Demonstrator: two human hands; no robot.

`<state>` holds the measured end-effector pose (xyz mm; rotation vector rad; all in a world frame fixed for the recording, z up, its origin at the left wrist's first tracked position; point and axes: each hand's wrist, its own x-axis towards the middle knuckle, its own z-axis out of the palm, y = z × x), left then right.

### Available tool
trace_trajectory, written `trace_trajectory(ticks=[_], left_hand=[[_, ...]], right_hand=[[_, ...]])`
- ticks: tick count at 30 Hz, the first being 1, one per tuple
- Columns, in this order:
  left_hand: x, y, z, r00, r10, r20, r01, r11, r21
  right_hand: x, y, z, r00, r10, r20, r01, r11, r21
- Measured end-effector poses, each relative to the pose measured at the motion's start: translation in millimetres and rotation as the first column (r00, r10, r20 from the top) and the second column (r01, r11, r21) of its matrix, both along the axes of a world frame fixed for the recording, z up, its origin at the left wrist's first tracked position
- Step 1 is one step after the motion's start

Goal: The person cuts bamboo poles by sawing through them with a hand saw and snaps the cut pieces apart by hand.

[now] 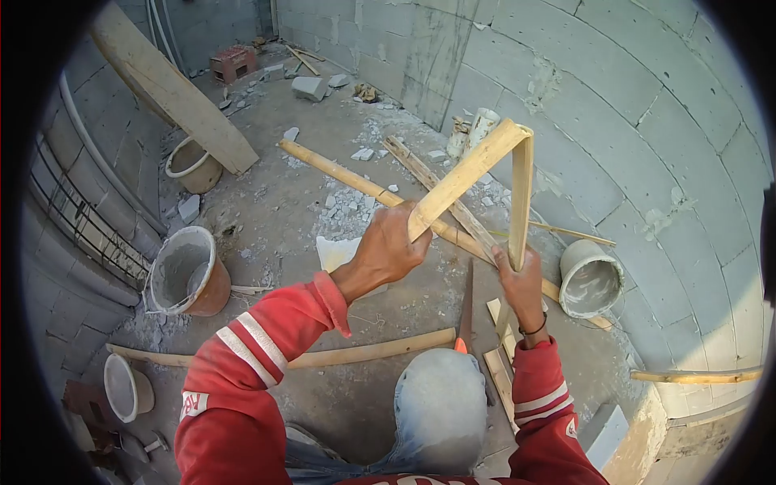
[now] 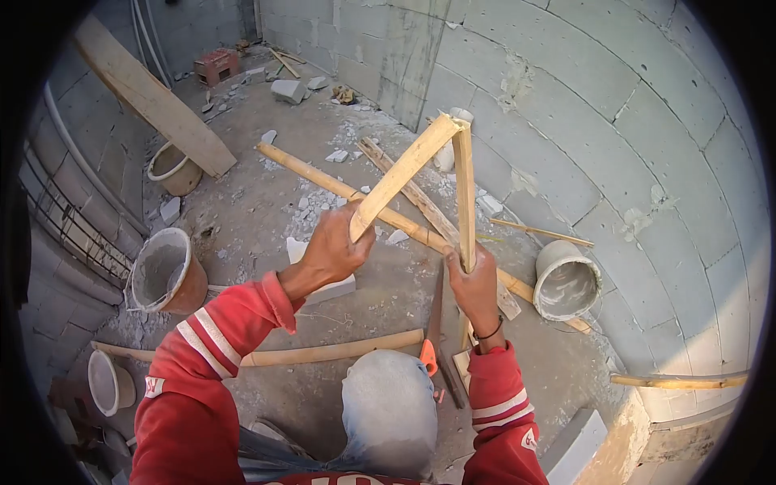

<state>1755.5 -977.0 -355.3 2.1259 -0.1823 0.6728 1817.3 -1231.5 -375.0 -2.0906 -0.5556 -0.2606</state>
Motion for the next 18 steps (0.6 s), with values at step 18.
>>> trace_trajectory(ticks=[18], left_hand=[[12.9,67.7,-27.3,0.786,0.047,-0.616,0.02,0.995,0.101]], right_hand=[[-26.2,-70.1,-118.5,0.775,-0.158,-0.612,0.234,0.971,0.046]])
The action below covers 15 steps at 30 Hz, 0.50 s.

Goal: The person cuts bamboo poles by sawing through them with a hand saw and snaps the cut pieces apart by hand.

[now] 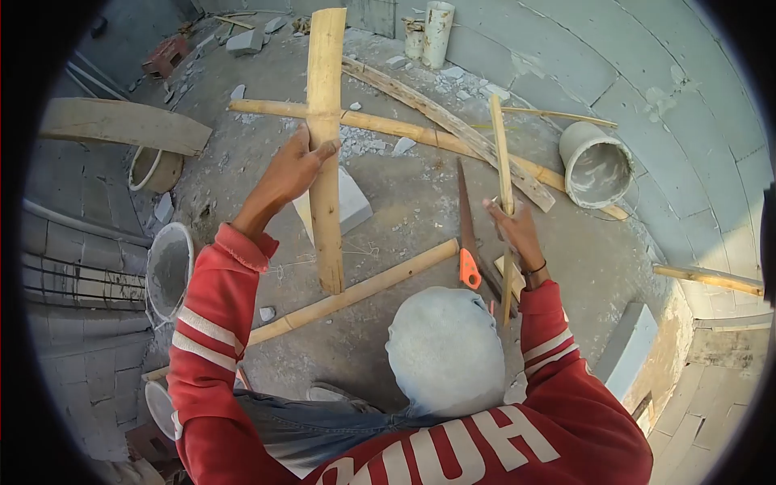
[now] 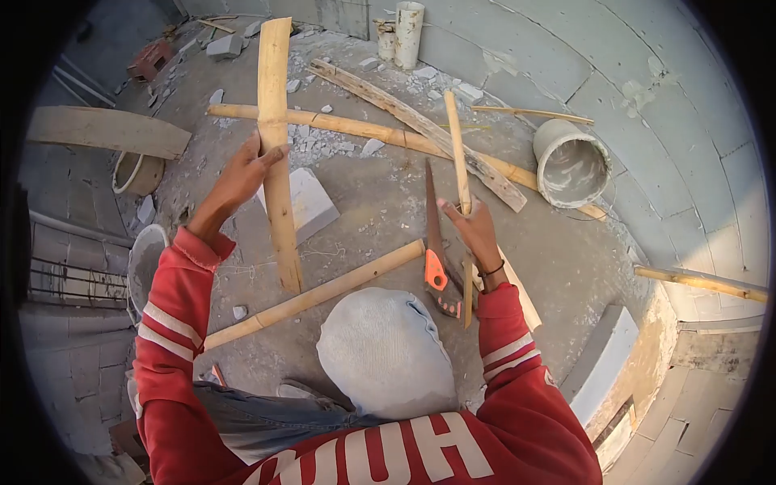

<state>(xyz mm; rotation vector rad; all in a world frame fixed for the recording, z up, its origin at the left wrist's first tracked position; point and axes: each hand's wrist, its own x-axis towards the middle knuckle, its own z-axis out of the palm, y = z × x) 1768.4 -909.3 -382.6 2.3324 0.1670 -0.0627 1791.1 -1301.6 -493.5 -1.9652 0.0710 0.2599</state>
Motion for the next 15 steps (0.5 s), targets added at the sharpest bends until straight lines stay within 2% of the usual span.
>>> trace_trajectory(ticks=[1,2,3,4,5,6,7,8,9,10,11,12,14,15], left_hand=[[2.9,-20.0,-13.0,1.0,0.023,0.016,-0.019,0.979,-0.203],[6.1,-39.4,-27.2,0.998,0.054,0.021,-0.041,0.917,-0.397],[11.4,-56.5,-49.8,0.999,0.044,-0.001,-0.039,0.869,-0.493],[9.5,-80.0,-59.7,0.997,0.06,-0.058,-0.083,0.804,-0.59],[5.1,-103.2,-67.8,0.99,0.077,-0.115,-0.135,0.728,-0.672],[4.4,-120.7,-81.7,0.995,0.049,-0.093,-0.101,0.687,-0.72],[2.9,-133.2,-97.6,0.997,0.027,-0.067,-0.069,0.641,-0.764],[-1.9,-140.4,-110.8,0.997,0.034,-0.074,-0.078,0.643,-0.762],[-8.9,-144.2,-123.6,0.999,-0.035,-0.015,0.021,0.835,-0.549],[-18.0,-142.7,-138.7,0.993,-0.116,0.019,0.116,0.951,-0.286],[-35.2,-137.0,-160.2,0.981,-0.185,0.06,0.185,0.983,-0.001],[-56.5,-130.6,-181.5,0.961,-0.265,0.075,0.234,0.929,0.285],[-92.7,-115.9,-208.8,0.919,-0.322,-0.229,0.395,0.768,0.504],[-109.8,-105.7,-227.7,0.908,-0.322,-0.266,0.417,0.746,0.519]], right_hand=[[-6.6,18.7,-15.8,0.998,0.059,0.016,-0.06,0.996,0.067],[-17.5,43.0,-9.0,0.997,0.065,-0.036,-0.057,0.979,0.198],[-24.6,58.9,-2.0,0.993,0.081,-0.082,-0.049,0.943,0.329],[-24.5,60.6,-6.3,0.994,0.063,-0.094,-0.029,0.943,0.33],[-21.3,63.2,-10.0,0.981,0.176,-0.082,-0.139,0.932,0.335],[-18.4,65.2,-13.0,0.955,0.291,-0.066,-0.252,0.906,0.34],[-17.7,63.3,-11.8,0.947,0.309,0.089,-0.321,0.886,0.334],[-19.0,54.9,-8.9,0.945,0.316,0.084,-0.325,0.883,0.339],[-20.1,39.8,-5.9,0.945,0.317,0.079,-0.327,0.911,0.251],[-18.3,22.4,-5.9,0.944,0.321,0.077,-0.33,0.93,0.162],[-13.7,-1.2,-15.5,0.949,0.312,0.039,-0.314,0.942,0.117],[-7.7,-29.1,-28.7,0.954,0.299,0.002,-0.299,0.952,0.071],[-2.4,-84.2,-48.8,0.963,0.26,-0.078,-0.259,0.966,0.016],[0.6,-115.3,-70.7,0.962,0.27,-0.045,-0.272,0.961,-0.055]])
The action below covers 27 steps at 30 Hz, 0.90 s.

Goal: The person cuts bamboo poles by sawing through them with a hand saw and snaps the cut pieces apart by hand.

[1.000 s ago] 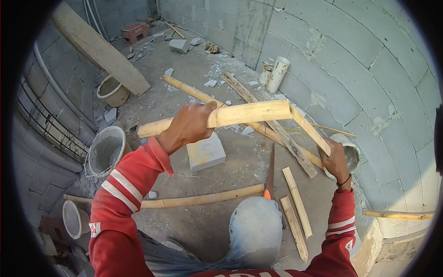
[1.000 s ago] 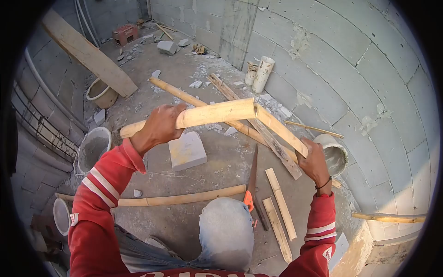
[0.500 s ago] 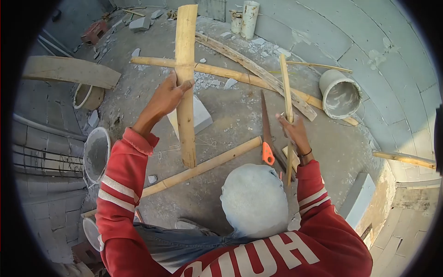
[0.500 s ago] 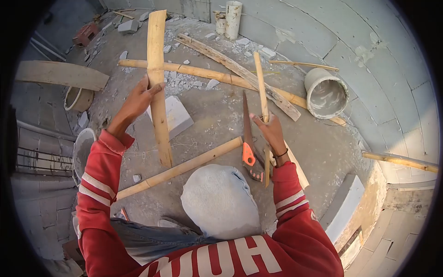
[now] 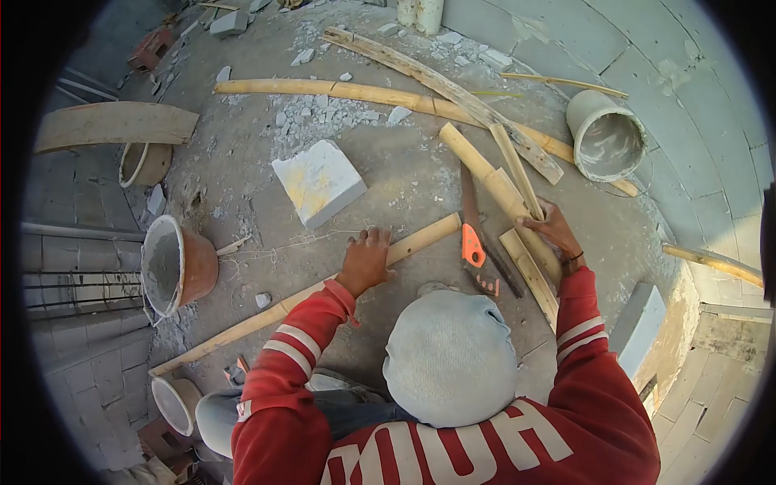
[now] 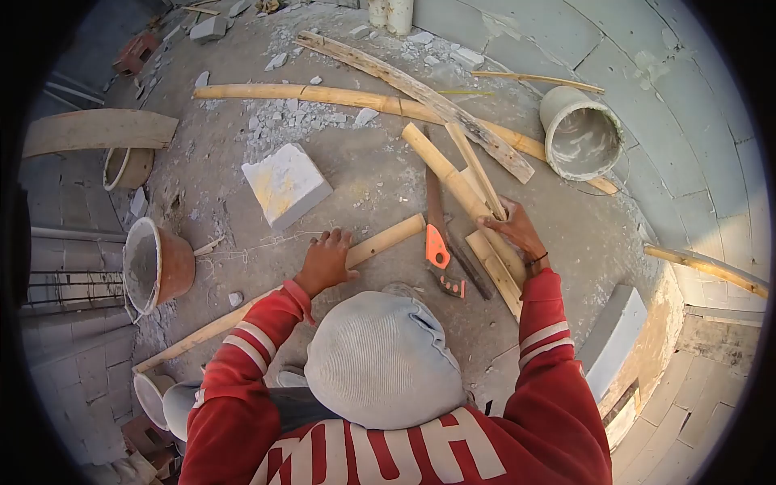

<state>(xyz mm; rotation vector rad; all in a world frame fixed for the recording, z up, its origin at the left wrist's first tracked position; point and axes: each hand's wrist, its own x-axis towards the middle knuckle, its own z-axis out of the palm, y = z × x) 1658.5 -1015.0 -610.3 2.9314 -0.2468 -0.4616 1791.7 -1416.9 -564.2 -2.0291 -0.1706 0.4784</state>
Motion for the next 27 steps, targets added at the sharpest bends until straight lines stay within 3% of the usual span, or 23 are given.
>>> trace_trajectory(ticks=[3,5,6,7,8,10,12,14,15,17,18,20,24,26,27], left_hand=[[-38.1,25.4,-37.4,0.998,0.03,0.062,-0.033,0.999,0.043],[-39.5,37.3,-49.1,0.999,0.042,0.013,-0.042,0.998,-0.042],[-40.7,39.9,-55.1,0.997,0.064,-0.046,-0.069,0.991,-0.114],[-39.9,40.7,-56.9,0.997,0.056,-0.053,-0.062,0.991,-0.117],[-37.0,42.9,-56.0,0.995,0.064,-0.072,-0.074,0.986,-0.151],[-27.5,45.3,-45.5,0.992,0.086,-0.092,-0.101,0.979,-0.178],[-10.7,48.6,-26.1,0.988,0.144,-0.064,-0.155,0.958,-0.241],[1.1,48.0,-26.7,0.942,0.201,0.268,-0.11,0.941,-0.322],[10.4,44.2,-13.9,0.899,0.231,0.371,-0.129,0.951,-0.281],[34.3,35.4,17.9,0.822,0.308,0.479,-0.211,0.946,-0.247],[47.3,36.2,28.5,0.796,0.362,0.485,-0.265,0.929,-0.257],[71.7,50.2,37.7,0.755,0.394,0.524,-0.318,0.919,-0.233],[86.5,87.0,42.2,0.743,0.485,0.461,-0.353,0.87,-0.345],[71.4,114.1,43.3,0.767,0.373,0.522,-0.291,0.927,-0.236],[59.4,128.4,41.9,0.757,0.395,0.521,-0.316,0.918,-0.238]], right_hand=[[-1.1,-71.7,-40.6,0.998,-0.046,0.048,0.053,0.988,-0.148],[-18.4,-88.0,-35.2,0.993,-0.11,0.041,0.116,0.964,-0.24],[-32.5,-84.9,-30.8,0.905,-0.124,0.406,0.317,0.835,-0.45],[-44.8,-74.9,-24.1,0.709,-0.016,0.705,0.547,0.643,-0.535],[-50.6,-66.0,-21.9,0.641,-0.106,0.76,0.617,0.66,-0.428],[-73.6,-26.5,-6.6,0.782,-0.291,0.551,0.518,0.795,-0.315],[-102.0,24.6,-8.1,0.904,-0.224,0.365,0.322,0.917,-0.236],[-118.5,76.9,2.0,0.971,-0.226,-0.077,0.217,0.97,-0.107],[-123.1,92.2,-3.3,0.979,-0.19,-0.081,0.182,0.979,-0.089],[-129.7,115.6,-17.9,1.0,-0.028,-0.005,0.022,0.892,-0.451],[-134.9,120.2,-31.2,1.0,0.008,0.0,-0.007,0.9,-0.436],[-143.8,118.5,-60.9,0.899,0.173,0.403,0.083,0.835,-0.543],[-149.0,102.7,-84.0,0.939,0.221,0.262,0.023,0.724,-0.69],[-152.0,84.2,-101.8,0.968,0.196,0.156,-0.029,0.707,-0.706],[-153.0,75.4,-109.3,0.963,0.222,0.154,-0.049,0.705,-0.708]])
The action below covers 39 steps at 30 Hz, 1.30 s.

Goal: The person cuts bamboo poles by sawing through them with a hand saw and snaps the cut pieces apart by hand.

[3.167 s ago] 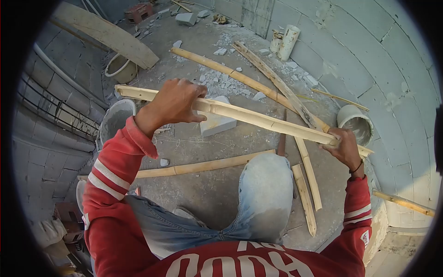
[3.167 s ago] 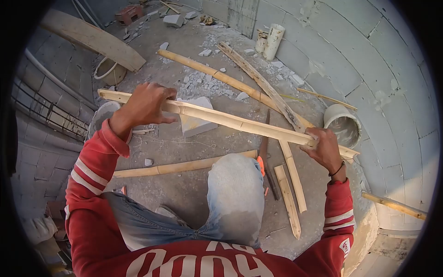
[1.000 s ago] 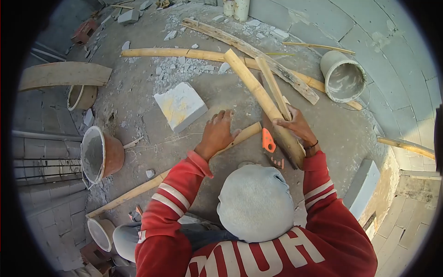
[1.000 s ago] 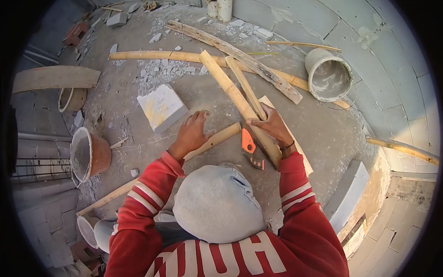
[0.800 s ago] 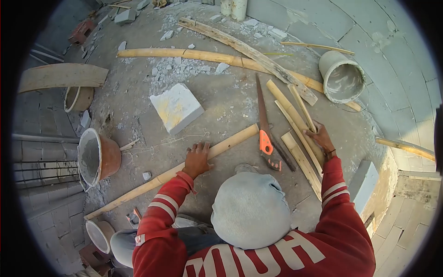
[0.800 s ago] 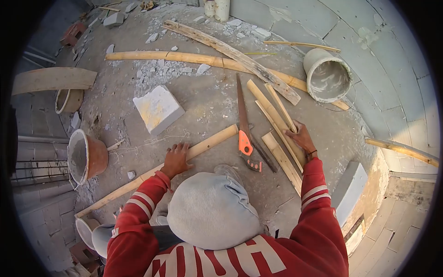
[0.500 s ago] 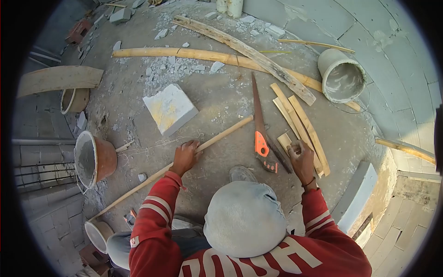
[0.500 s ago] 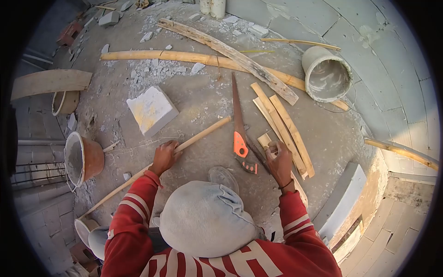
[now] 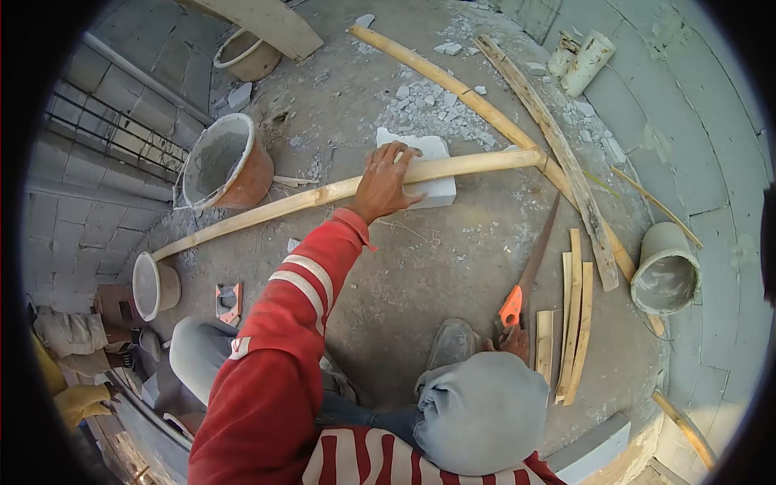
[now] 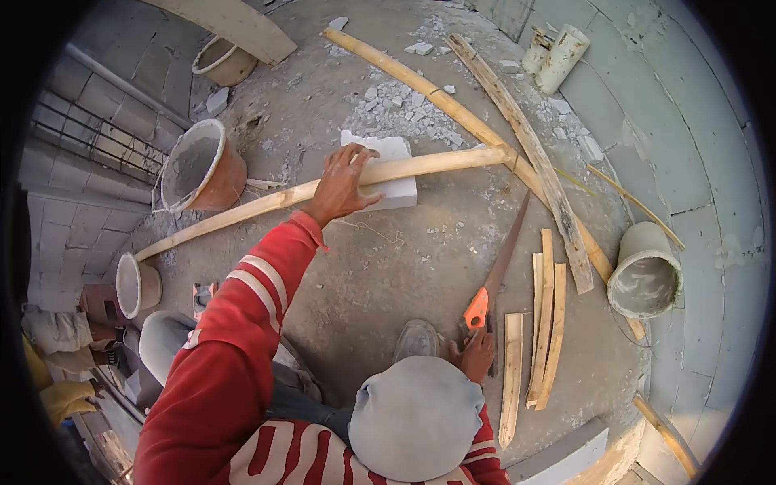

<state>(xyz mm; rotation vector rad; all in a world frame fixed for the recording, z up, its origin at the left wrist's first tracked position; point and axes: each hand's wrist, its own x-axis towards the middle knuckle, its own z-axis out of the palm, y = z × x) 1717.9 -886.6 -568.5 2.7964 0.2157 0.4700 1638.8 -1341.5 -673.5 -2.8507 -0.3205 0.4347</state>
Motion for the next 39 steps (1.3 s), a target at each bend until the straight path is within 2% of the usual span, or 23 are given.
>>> trace_trajectory(ticks=[2,6,7,8,9,11,12,14,15,17,18,20,21,22,24,25,27,29,31,32,34,38,39], left_hand=[[-30.2,35.4,-7.6,1.0,0.012,-0.025,-0.01,0.998,0.056],[-78.0,87.5,-22.9,0.965,0.121,-0.233,-0.09,0.987,0.137],[-84.7,95.3,-28.0,0.965,0.12,-0.233,-0.091,0.987,0.135],[-89.8,101.0,-32.0,0.944,0.144,-0.298,-0.14,0.989,0.037],[-92.2,106.2,-36.2,0.919,0.158,-0.361,-0.191,0.98,-0.057],[-91.1,111.5,-39.1,0.933,0.136,-0.334,-0.169,0.983,-0.071],[-87.3,108.0,-32.4,0.944,0.123,-0.308,-0.155,0.985,-0.08],[-71.0,102.8,-19.4,0.927,0.095,-0.362,-0.154,0.979,-0.137],[-62.1,98.7,-11.1,0.908,0.072,-0.414,-0.162,0.969,-0.187],[-48.2,97.9,-20.4,0.893,0.017,-0.449,-0.145,0.957,-0.252],[-43.2,95.3,-27.6,0.877,-0.049,-0.478,-0.122,0.939,-0.322],[-39.7,89.3,-39.9,0.842,-0.009,-0.54,-0.178,0.939,-0.294],[-42.0,87.0,-49.7,0.87,0.088,-0.484,-0.238,0.936,-0.258],[-45.3,86.3,-55.8,0.886,0.186,-0.424,-0.302,0.927,-0.224],[-47.5,84.8,-55.9,0.891,0.217,-0.399,-0.304,0.937,-0.17],[-47.5,83.0,-55.2,0.897,0.234,-0.375,-0.295,0.949,-0.113],[-42.6,71.5,-42.8,0.865,0.272,-0.421,-0.345,0.932,-0.107],[-34.7,57.3,-31.4,0.834,0.302,-0.461,-0.388,0.916,-0.101],[-29.0,45.6,-26.5,0.825,0.43,-0.367,-0.457,0.889,0.015],[-25.6,44.5,-30.5,0.824,0.429,-0.371,-0.458,0.889,0.011],[-17.3,43.3,-41.3,0.829,0.487,-0.276,-0.507,0.862,0.0],[-12.2,46.2,-52.7,0.859,0.451,-0.241,-0.456,0.889,0.038],[-12.1,47.0,-46.6,0.836,0.455,-0.308,-0.464,0.884,0.047]], right_hand=[[0.9,-10.0,-9.2,0.999,-0.032,-0.003,0.032,0.993,0.111],[11.7,-8.9,-20.0,0.999,-0.039,-0.004,0.039,0.987,0.159],[14.2,1.2,-3.0,0.989,-0.116,-0.088,0.132,0.97,0.203],[14.0,9.9,8.5,0.966,-0.189,-0.176,0.228,0.944,0.239],[12.0,15.4,11.4,0.965,-0.194,-0.176,0.233,0.943,0.237],[10.5,20.8,17.6,0.95,-0.243,0.197,0.134,0.885,0.447],[13.6,23.4,27.7,0.948,-0.246,0.2,0.137,0.886,0.442],[18.0,28.0,49.9,0.912,-0.397,0.103,0.271,0.77,0.577],[16.5,25.4,52.5,0.914,-0.393,0.102,0.267,0.771,0.578],[15.7,20.1,57.9,0.919,-0.388,0.068,0.24,0.69,0.683],[15.5,20.1,62.7,0.923,-0.38,0.069,0.234,0.693,0.682],[11.8,30.4,77.7,0.981,-0.191,0.007,0.122,0.656,0.745],[11.4,40.9,78.6,0.983,-0.158,-0.099,0.173,0.579,0.797],[14.4,53.7,83.6,0.984,-0.148,-0.098,0.167,0.582,0.796],[26.2,83.5,95.9,0.998,0.021,-0.057,0.031,0.64,0.768],[32.3,98.1,93.2,0.998,0.03,-0.061,0.028,0.639,0.768],[39.4,125.1,85.7,0.978,0.142,0.151,-0.205,0.574,0.793],[38.3,151.6,101.5,0.986,0.145,0.088,-0.151,0.521,0.84],[42.6,166.3,99.0,0.983,0.182,0.004,-0.089,0.462,0.882],[44.6,165.9,95.8,0.983,0.183,0.001,-0.088,0.466,0.88],[50.1,169.2,96.1,0.949,0.265,-0.171,-0.012,0.571,0.821],[54.4,170.9,73.3,0.975,0.218,-0.028,-0.094,0.53,0.843],[55.3,168.7,73.3,0.972,0.23,-0.039,-0.093,0.534,0.84]])
